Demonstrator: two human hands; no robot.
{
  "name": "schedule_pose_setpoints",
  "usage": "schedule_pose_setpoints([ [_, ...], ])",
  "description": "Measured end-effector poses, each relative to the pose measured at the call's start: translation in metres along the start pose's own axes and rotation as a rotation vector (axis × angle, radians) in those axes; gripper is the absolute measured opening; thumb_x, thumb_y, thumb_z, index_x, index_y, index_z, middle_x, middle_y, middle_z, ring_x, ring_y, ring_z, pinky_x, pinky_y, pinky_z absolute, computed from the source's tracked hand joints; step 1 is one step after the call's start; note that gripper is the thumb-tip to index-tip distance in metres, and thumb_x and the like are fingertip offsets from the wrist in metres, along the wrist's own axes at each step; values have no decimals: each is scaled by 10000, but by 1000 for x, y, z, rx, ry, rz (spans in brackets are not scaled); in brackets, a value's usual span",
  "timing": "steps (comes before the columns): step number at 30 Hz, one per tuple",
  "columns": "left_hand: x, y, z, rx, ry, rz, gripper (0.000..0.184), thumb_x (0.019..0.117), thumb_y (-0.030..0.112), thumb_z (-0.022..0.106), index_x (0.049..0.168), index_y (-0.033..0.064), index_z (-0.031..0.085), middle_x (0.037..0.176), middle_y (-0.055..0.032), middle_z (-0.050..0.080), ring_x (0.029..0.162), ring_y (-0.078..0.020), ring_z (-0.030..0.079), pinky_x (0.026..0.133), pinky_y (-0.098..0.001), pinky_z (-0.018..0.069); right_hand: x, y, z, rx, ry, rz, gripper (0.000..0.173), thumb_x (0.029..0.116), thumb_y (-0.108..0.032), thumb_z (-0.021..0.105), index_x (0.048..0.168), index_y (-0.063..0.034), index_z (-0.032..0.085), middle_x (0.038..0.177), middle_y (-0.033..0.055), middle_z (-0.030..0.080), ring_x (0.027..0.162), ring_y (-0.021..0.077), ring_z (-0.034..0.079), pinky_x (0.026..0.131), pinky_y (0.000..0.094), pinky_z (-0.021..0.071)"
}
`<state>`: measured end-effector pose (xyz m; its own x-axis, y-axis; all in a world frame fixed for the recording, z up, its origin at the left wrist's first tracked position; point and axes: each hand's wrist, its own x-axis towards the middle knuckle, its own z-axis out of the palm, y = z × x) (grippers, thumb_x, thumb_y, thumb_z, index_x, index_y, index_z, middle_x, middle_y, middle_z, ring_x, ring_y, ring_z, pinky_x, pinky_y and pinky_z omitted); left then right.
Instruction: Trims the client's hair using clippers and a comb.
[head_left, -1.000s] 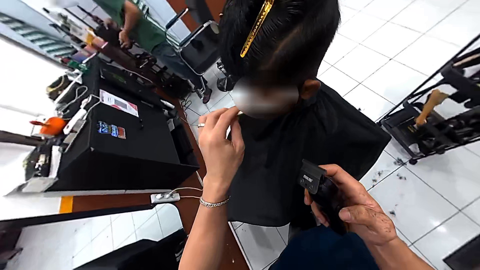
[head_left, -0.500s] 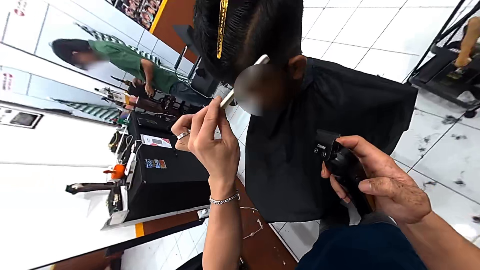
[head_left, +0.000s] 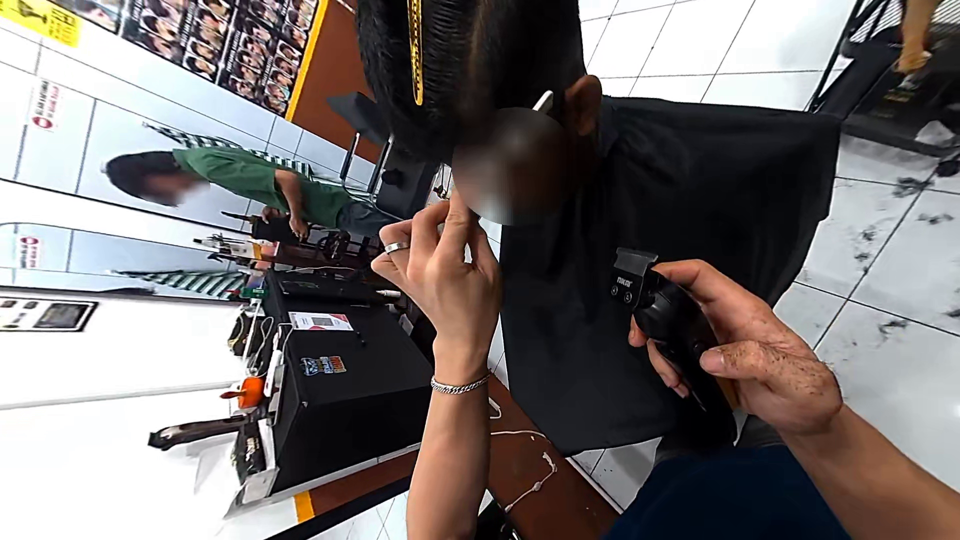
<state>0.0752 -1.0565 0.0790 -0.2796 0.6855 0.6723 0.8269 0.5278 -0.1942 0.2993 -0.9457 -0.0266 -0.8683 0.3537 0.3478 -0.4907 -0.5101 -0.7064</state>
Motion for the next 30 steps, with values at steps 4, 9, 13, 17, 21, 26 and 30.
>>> schedule_pose_setpoints([
  [4,5,-2,-9,-48,88,41,297,1028,111,588,1290,86,723,1082,-139,705,945,-291,601,782,-458,406,-2,3,-1,-22,25,-38,481,890,-145,474,1370,-121,485,1034,68,634,655,79,617,527,192,537],
  [9,5,-5,-2,30,-2,53,330,1033,133,566,1334,124,700,1126,-124,694,965,-304,582,787,-470,386,4,8,-1,-6,50,-70,464,903,-115,430,1365,-104,471,1037,82,624,635,111,634,513,242,575],
  [13,4,-1,-6,-41,-12,120,306,1021,120,589,1296,106,722,1106,-125,716,946,-290,598,786,-456,400,9,11,-3,15,81,-119,453,941,-104,452,1394,-80,435,1099,88,614,739,153,686,606,319,640],
  [17,11,-13,-30,-465,-14,-73,223,1049,105,543,1191,-58,600,1058,-83,672,890,-78,670,799,-251,575,19,8,-8,21,181,-193,501,974,-122,444,1467,-64,376,1237,81,595,823,123,681,661,262,617],
  [21,28,-42,-25,-836,19,-321,106,1056,48,440,1129,105,390,910,41,713,670,-95,718,621,-280,633,33,6,-13,-26,311,-257,410,992,-97,350,1388,-56,447,1091,55,634,624,82,619,485,209,549],
  [26,46,-60,-9,-1001,-99,-533,121,1030,150,571,1123,140,647,717,100,554,510,-13,481,481,-168,456,59,9,-15,-48,429,-241,399,992,-136,331,1381,-101,415,1034,19,616,551,64,568,429,202,510],
  [30,60,-58,2,-968,-82,-515,323,959,199,716,771,246,458,575,121,480,447,-7,460,459,-174,450,89,16,-3,-124,632,-221,263,1044,-202,380,1218,-73,529,845,-9,606,486,65,549,411,247,530],
])
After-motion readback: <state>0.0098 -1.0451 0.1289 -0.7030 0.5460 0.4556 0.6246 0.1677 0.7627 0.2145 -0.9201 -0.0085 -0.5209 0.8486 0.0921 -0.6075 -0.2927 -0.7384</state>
